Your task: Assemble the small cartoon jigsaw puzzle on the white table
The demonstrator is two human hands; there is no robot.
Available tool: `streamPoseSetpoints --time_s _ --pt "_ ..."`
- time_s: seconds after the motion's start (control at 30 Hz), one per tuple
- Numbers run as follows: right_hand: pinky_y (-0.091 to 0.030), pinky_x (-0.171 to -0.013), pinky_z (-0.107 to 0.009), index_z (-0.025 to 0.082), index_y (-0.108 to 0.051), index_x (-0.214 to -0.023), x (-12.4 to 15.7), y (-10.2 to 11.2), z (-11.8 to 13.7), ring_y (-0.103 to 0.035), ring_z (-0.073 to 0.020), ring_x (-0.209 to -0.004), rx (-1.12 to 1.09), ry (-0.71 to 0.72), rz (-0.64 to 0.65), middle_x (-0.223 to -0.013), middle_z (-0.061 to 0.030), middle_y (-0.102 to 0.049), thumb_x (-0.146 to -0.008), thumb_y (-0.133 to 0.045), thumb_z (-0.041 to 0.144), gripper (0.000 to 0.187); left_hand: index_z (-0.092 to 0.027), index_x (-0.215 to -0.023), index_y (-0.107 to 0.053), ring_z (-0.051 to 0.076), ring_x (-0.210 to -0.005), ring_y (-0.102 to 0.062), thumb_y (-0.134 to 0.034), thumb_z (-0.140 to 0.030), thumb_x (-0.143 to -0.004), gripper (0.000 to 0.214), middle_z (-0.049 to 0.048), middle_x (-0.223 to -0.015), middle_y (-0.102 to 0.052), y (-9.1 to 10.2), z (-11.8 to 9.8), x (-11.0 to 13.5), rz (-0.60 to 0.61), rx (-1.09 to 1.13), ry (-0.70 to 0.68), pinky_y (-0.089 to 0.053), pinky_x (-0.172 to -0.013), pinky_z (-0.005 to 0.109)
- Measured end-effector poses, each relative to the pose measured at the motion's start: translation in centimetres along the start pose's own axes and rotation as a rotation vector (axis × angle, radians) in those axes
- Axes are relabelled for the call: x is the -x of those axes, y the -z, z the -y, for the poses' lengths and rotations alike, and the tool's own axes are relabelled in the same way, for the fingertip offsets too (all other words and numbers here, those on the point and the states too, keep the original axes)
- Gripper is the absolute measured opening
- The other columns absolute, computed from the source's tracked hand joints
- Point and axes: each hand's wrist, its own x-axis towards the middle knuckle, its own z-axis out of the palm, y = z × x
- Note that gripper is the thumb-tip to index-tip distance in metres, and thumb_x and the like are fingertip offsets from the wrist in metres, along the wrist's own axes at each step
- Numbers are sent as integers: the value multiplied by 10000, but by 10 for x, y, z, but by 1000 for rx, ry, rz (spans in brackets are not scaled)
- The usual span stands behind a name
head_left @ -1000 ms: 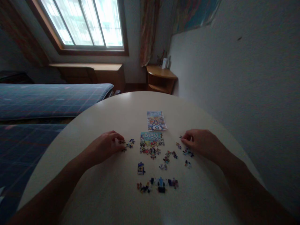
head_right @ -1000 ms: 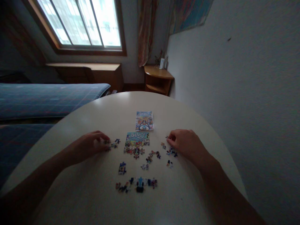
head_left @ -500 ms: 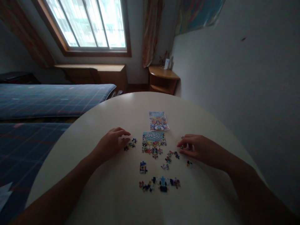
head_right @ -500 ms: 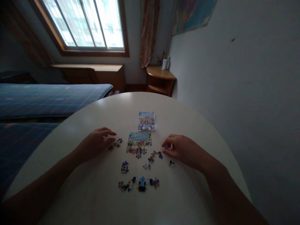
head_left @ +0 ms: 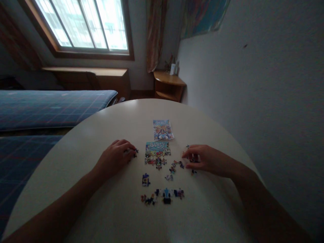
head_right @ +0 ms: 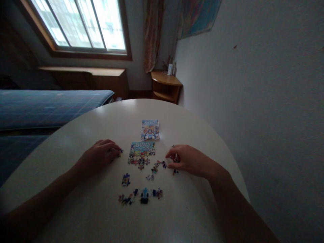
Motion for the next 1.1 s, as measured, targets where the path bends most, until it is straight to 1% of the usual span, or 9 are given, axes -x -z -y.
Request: streamPoseSetpoints --time_s 0.17,0.27,0.4,0.47,0.63,0.73,0.8,0.93,1.1 --pt "-466 -696 -273 208 -742 -991 -1 0 6 -603 -150 -739 -24 66 -53 -879 -42 -664 -875 -662 333 189 -238 -930 -711 253 -935 -615 -536 -314 -938 191 54 -986 -703 0 -3 0 -42 -16 -23 -497 -850 421" --pt "-462 -707 -265 241 -726 -1105 -4 -5 14 -601 -132 -741 -29 117 -44 -977 -46 -657 -895 -651 309 234 -224 -962 -698 236 -917 -611 -570 -338 -937 173 65 -986 -692 4 -13 3 -74 39 -144 -502 -831 396" --pt "-454 -709 -261 262 -748 -1092 -11 -14 21 -595 -115 -715 12 145 -16 -1009 -49 -643 -901 -651 280 215 -234 -1063 -673 212 -964 -600 -614 -321 -931 168 66 -1044 -669 9 -31 8 58 151 -411 -498 -858 372" --pt "-454 -716 -262 250 -768 -1025 -13 -16 21 -595 -117 -717 17 138 -31 -984 -47 -643 -888 -669 281 171 -256 -1086 -668 212 -973 -603 -644 -318 -914 185 54 -1060 -665 9 -36 10 116 156 -470 -488 -882 393" --pt "-458 -711 -263 227 -766 -975 -10 -6 10 -603 -135 -751 2 121 -79 -963 -53 -663 -903 -635 316 173 -269 -1102 -661 228 -1000 -603 -659 -327 -900 211 52 -1083 -662 7 -37 11 147 128 -473 -477 -902 427" --pt "-455 -695 -275 199 -754 -975 -4 9 -10 -595 -148 -733 12 45 -218 -898 -60 -688 -925 -576 329 226 -269 -1110 -653 230 -1008 -602 -646 -318 -906 210 54 -1089 -660 9 -36 12 147 132 -477 -478 -902 425" --pt "-446 -683 -288 195 -755 -959 2 17 -24 -586 -159 -722 52 -42 -253 -878 -65 -704 -901 -594 341 225 -278 -1124 -646 232 -1028 -601 -653 -327 -900 230 53 -1109 -657 9 -36 12 163 136 -488 -471 -926 435" --pt "-432 -646 -290 183 -764 -925 10 24 -41 -592 -171 -699 7 -140 -120 -805 -58 -709 -863 -632 446 301 -307 -1213 -612 275 -1169 -553 -705 -387 -858 375 63 -1253 -615 8 -34 13 223 113 -478 -449 -992 488" --pt "-410 -615 -266 185 -766 -919 9 20 -41 -584 -157 -676 -74 -131 -8 -757 -38 -692 -823 -665 464 312 -349 -1313 -557 302 -1312 -451 -699 -379 -863 473 54 -1405 -527 7 -32 12 244 99 -451 -425 -1049 527"
